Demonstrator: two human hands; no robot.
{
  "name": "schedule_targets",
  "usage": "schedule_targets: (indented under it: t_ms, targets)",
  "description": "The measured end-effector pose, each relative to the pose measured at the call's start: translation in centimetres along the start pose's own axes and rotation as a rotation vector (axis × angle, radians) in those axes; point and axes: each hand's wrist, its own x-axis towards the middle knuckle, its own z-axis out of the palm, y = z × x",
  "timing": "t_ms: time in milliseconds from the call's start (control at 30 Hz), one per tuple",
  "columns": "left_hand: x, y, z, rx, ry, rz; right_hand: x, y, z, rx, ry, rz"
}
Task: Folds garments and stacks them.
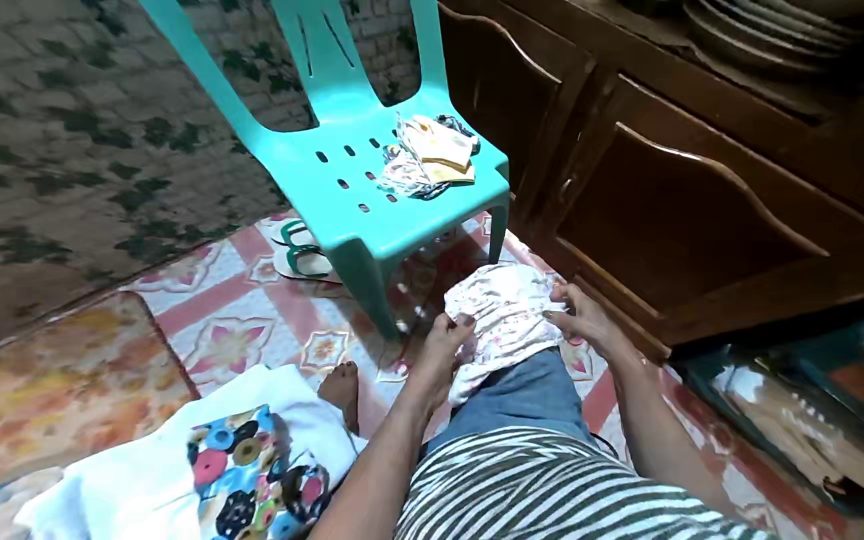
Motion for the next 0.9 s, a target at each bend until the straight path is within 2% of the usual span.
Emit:
schedule_targets:
  t_ms: [100,233,300,367,433,467,533,600,633,733,800,900]
  targets:
    - [-1.3,-0.5,-0.3,0.018,0.012,-0.057,0.1,1.2,0.8,0.164,-0.018,0.079]
    - [-1.1,-0.6,-0.3,0.104,0.001,-0.003,0.3,0.9,1.3,0.414,0.173,-0.121]
    - [-0.9,0.2,0.2,0.14,0.035,0.162,0.4,0.4,1.5,0.571,0.276,-0.298]
    - [-0.7,1.3,0.8,0.07,0.04,0.399,0.2,-0.4,1.0,0.747,0.335,-0.448]
    - [-0.1,2.5,1.6,0.041,0.044,0.564,0.0,-1.2,0.2,0.843,0.363,-0.504]
    - [0.3,3.0,2.0,0.068,0.062,0.565,0.0,-1.3,0.1,0.794,0.409,-0.468]
    - [1.3,3.0,2.1,0.166,0.078,0.416,0.0,-0.8,0.2,0.464,0.468,-0.281]
    - [1.9,1.9,1.7,0.204,0.048,0.222,0.4,0.5,0.5,0.172,0.358,-0.111]
    - [1.7,1.3,1.3,0.199,0.028,0.16,0.5,1.2,0.8,0.132,0.301,-0.047]
    - [-0.3,0.0,-0.7,0.182,-0.094,0.068,0.1,2.7,1.2,0.313,0.146,0.103]
    - [-1.9,-0.4,-1.6,0.24,-0.221,0.039,-0.3,3.4,0.8,0.493,0.065,0.124]
    - [-2.7,-1.1,-1.7,0.408,-0.321,0.051,-0.4,4.2,0.9,0.71,0.171,0.011]
